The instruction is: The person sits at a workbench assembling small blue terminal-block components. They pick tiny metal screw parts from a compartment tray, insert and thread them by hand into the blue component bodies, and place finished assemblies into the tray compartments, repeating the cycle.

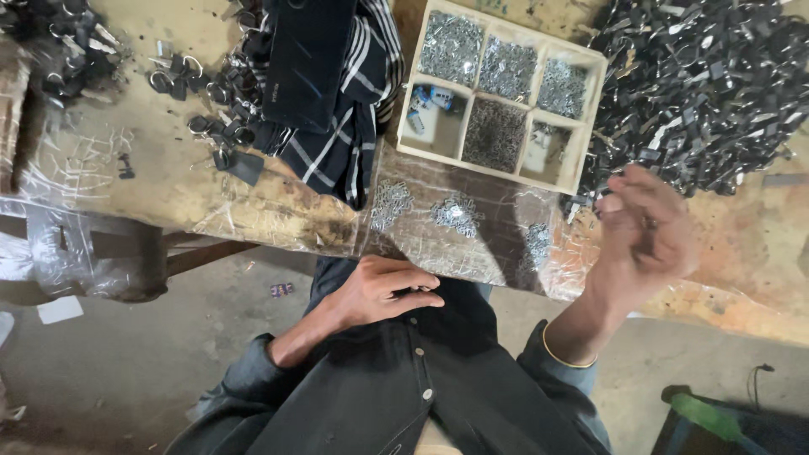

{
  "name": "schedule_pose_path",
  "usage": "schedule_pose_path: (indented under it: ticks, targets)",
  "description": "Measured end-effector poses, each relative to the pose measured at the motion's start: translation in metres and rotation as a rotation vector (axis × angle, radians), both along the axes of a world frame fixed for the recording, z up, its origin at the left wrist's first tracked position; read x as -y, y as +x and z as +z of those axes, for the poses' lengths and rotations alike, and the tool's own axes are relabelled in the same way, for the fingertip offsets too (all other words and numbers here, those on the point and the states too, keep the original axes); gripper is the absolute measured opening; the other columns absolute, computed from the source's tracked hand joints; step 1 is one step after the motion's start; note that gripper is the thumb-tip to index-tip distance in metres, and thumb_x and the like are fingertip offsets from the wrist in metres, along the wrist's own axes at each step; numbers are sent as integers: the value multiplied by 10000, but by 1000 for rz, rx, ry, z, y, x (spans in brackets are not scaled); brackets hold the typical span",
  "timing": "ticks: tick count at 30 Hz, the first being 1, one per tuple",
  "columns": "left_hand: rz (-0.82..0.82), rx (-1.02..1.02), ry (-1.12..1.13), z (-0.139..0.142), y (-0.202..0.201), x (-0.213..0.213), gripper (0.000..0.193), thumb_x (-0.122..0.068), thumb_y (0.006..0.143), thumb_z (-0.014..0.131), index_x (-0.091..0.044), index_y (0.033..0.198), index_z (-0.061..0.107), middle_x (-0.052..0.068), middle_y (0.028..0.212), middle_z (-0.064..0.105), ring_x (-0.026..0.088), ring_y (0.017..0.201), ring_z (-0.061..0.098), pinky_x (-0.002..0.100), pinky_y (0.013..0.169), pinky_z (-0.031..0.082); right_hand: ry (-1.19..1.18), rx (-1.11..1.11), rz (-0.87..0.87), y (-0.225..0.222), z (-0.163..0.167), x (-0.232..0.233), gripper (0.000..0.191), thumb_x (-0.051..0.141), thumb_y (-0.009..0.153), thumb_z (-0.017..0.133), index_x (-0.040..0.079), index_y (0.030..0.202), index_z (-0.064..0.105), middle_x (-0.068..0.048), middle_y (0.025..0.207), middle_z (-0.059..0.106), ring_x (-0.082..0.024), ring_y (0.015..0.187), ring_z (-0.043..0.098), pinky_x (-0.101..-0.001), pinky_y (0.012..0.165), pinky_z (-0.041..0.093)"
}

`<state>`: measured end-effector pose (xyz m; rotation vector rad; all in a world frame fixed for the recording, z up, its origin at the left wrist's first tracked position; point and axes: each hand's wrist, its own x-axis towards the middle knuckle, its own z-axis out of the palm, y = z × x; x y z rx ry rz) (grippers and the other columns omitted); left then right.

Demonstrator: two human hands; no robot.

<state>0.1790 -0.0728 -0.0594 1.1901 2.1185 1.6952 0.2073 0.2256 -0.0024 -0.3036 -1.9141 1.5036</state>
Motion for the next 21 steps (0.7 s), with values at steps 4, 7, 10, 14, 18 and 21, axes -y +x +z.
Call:
schedule_pose_path:
  ticks: [4,7,10,14,18,21]
  targets:
    - [18,-83,2,6,-15,-2,179,-184,900,845,-80,1012,752,57,940,776,183,734,749,296,645,603,594,369,-4,15,-10,-32,234,-31,946,807,1,1163,728,-165,1306,712,-284,1171,705,-380,939,571]
    - [24,-173,-44,7,-37,-4,126,-196,959,790,-96,1018,741,46,954,780,132,711,740,265,613,606,797,658,-35,22,-27,-51,360,119,886,839,39,1218,725,-153,1258,701,-355,1088,684,-423,881,540]
    - [79,-295,-205,12,-64,-8,140,-234,1007,721,-101,1048,729,60,976,778,119,652,709,263,520,570,863,699,-132,33,-47,-53,268,149,883,806,114,1146,767,-158,1250,662,-366,1100,659,-458,910,526]
    - [144,-410,-474,21,-108,-21,191,-223,995,661,-64,1090,706,102,1078,759,153,531,669,297,377,511,854,647,-210,44,-65,-49,358,107,933,769,120,1289,735,-152,1268,622,-371,1181,613,-471,969,495]
    - [119,-476,-603,29,-146,-40,237,-106,936,661,-19,1157,671,104,1105,710,282,617,700,383,476,547,772,623,-237,46,-71,-52,420,60,942,717,66,1360,683,-173,1275,610,-391,1177,596,-483,955,479]
    - [103,-535,-758,30,-165,-57,314,-32,785,690,-27,1099,673,130,1060,674,337,755,721,445,587,560,750,597,-222,45,-71,-57,302,33,950,699,82,1247,712,-148,1224,653,-368,1161,621,-468,976,494]
